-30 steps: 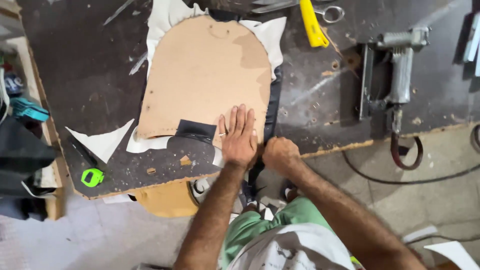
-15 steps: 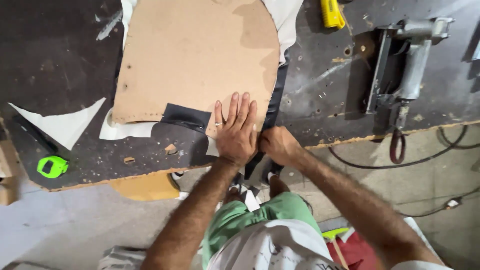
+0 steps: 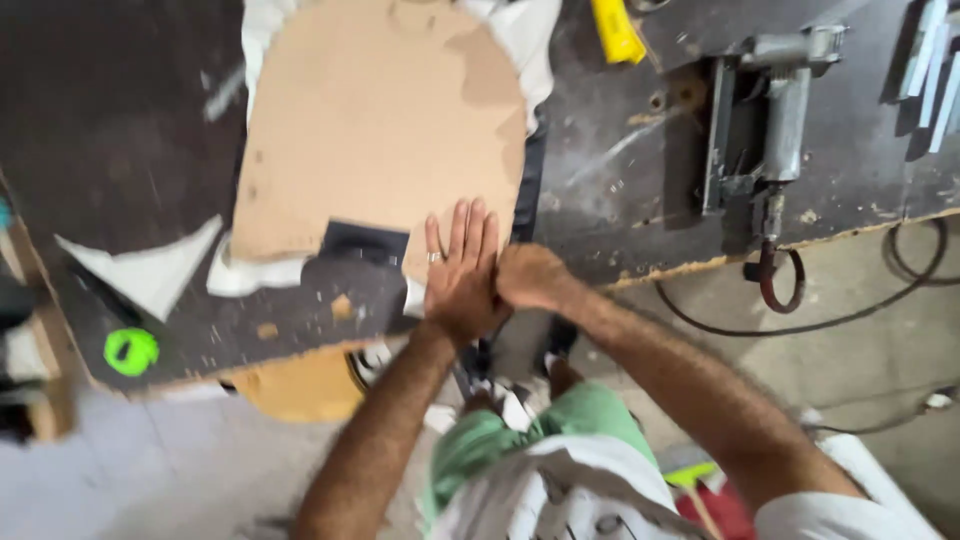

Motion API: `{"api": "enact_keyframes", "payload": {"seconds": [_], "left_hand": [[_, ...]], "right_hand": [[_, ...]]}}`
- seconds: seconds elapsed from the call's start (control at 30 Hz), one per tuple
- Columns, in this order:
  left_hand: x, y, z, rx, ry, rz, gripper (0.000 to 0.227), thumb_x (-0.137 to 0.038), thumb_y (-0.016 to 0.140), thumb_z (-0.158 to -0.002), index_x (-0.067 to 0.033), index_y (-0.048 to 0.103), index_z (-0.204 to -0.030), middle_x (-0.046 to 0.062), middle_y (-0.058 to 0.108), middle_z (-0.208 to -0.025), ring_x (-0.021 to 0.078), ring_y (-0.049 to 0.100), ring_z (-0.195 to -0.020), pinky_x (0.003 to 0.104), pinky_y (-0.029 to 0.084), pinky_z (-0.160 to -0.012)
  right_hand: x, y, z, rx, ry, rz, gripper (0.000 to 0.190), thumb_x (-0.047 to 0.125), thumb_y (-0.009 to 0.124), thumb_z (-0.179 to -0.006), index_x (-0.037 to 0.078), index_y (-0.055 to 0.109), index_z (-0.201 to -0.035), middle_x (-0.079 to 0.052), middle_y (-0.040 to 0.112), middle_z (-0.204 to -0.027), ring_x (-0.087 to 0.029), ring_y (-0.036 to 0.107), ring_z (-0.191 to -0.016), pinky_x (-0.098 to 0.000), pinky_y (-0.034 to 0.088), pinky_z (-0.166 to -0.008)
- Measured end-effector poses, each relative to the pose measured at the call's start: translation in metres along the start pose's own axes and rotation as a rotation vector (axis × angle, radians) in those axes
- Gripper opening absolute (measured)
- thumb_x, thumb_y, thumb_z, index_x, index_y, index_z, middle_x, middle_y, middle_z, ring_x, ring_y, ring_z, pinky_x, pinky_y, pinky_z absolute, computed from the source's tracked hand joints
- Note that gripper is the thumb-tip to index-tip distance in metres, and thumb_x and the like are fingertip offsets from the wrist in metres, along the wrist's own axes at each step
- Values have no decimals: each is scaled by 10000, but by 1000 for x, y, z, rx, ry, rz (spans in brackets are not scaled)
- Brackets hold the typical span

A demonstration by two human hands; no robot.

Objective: Stapling vinyl fabric to a wooden furniture frame and trimming the excess material with a utility knife

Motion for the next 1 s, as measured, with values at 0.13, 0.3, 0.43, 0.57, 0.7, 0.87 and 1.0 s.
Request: {"api": "enact_keyframes", "payload": {"seconds": [0.13, 0.3, 0.43, 0.57, 0.7, 0.87, 1.0], "left_hand": [[0, 12, -2, 39, -7, -57, 969, -507, 586, -819, -1, 274, -1584, 237, 197, -1681, 406, 128, -1567, 690, 38, -1270], [-1, 6, -4, 110, -35, -26, 1035, -468, 691, -786, 19, 253, -1587, 249, 155, -1689, 418, 78, -1574, 675, -34, -1278], [-6, 5, 4, 172, -6, -84, 1000, -480, 596, -833, 57, 230, -1593, 286, 132, -1681, 450, 93, -1570, 700, 39, -1247], [-6, 3, -2, 132, -3, -109, 1034, -480, 628, -809, 46, 217, -1599, 274, 141, -1686, 437, 105, -1576, 697, 46, -1252], [-8, -1, -2, 55, 25, -36, 975, -456, 614, -826, 70, 277, -1574, 297, 197, -1665, 460, 151, -1563, 711, 67, -1248], [-5, -2, -1, -21, 11, 11, 1025, -371, 701, -730, 64, 303, -1568, 294, 208, -1667, 454, 135, -1561, 689, 9, -1255], [0, 1, 0, 19, 11, 27, 1035, -395, 725, -745, 43, 295, -1578, 272, 188, -1682, 434, 115, -1572, 672, -10, -1267]], "right_hand": [[31, -19, 2, -12, -548, 156, 260, 144, 691, -795, -43, 755, -965, -279, 727, -979, -436, 693, -983, -452, 581, -829], [-107, -170, 63, -535, -331, 226, 392, 110, 731, -878, -31, 573, -1209, -288, 626, -1217, -460, 593, -1155, -493, 470, -972], [-227, -292, 130, -1150, 219, 43, 636, 269, 659, -1022, -86, 386, -1474, -336, 534, -1418, -485, 526, -1281, -569, 428, -999], [-282, -326, 81, -885, 507, 138, 487, 515, 826, -992, 30, 794, -979, -190, 741, -847, -368, 723, -782, -543, 554, -583], [-176, -291, 145, -743, 429, -320, 226, 290, 759, -822, 120, 609, -815, 17, 548, -766, -130, 491, -654, -420, 338, -406], [-83, -164, 171, -422, 399, -496, 222, 296, 737, -758, 161, 683, -589, -13, 641, -610, -201, 606, -592, -402, 462, -547], [-48, -57, 174, -234, 397, -634, 290, 299, 726, -719, 182, 729, -453, -35, 695, -517, -248, 673, -555, -396, 537, -631]]}}
Point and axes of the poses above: each hand's wrist, its own z-axis away from the middle knuckle, its own y-axis out of the palm, x = y × z, the point moved 8 cm from there along -z, towards the middle knuckle
